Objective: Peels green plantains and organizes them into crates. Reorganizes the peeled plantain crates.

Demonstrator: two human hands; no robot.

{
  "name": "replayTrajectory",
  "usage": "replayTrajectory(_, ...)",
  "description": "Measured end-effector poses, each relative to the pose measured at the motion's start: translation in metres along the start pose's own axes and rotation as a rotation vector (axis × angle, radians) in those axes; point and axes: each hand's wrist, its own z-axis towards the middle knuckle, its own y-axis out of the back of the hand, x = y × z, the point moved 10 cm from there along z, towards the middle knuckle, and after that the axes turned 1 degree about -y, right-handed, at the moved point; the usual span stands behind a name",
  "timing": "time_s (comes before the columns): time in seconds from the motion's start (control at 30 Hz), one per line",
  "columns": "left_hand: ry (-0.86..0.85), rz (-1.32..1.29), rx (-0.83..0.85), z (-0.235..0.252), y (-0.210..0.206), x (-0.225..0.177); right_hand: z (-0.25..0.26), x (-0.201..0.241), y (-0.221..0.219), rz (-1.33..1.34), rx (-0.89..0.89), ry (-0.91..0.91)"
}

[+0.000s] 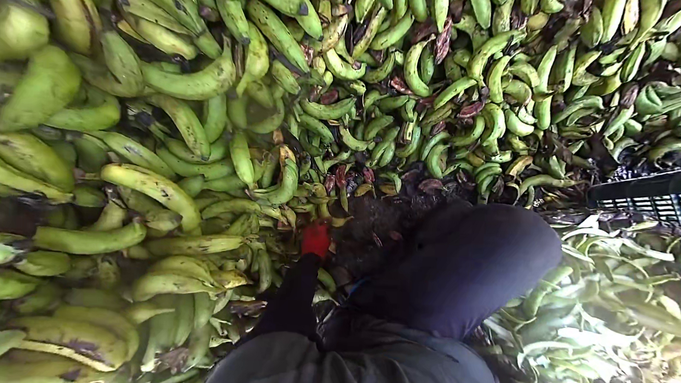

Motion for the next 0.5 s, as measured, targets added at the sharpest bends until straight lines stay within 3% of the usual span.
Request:
replayTrajectory(0.13,0.042,-0.245,-0.014,-0.018,0.048,0.012,0.009,-0.014,-0.001,0.051,0.099,0.006)
replayTrajectory(0.2,0.004,-0.473,0.017,-0.029,0.070,0.002,0.011,-0.024,0.002,0.082,0.067,-0.028)
replayTrajectory(0.27,-0.027,-0.689,0.069,-0.047,0.090,-0.022,0.020,-0.033,0.007,0.084,0.016,-0.035)
replayTrajectory(0.33,-0.047,-0.833,0.109,-0.063,0.114,-0.057,0.018,-0.030,0.001,0.066,0.076,-0.017)
replayTrajectory(0.5,-0.446,-0.894,0.016,-0.071,0.191,-0.169,0.011,-0.017,-0.010,0.043,0.116,-0.006)
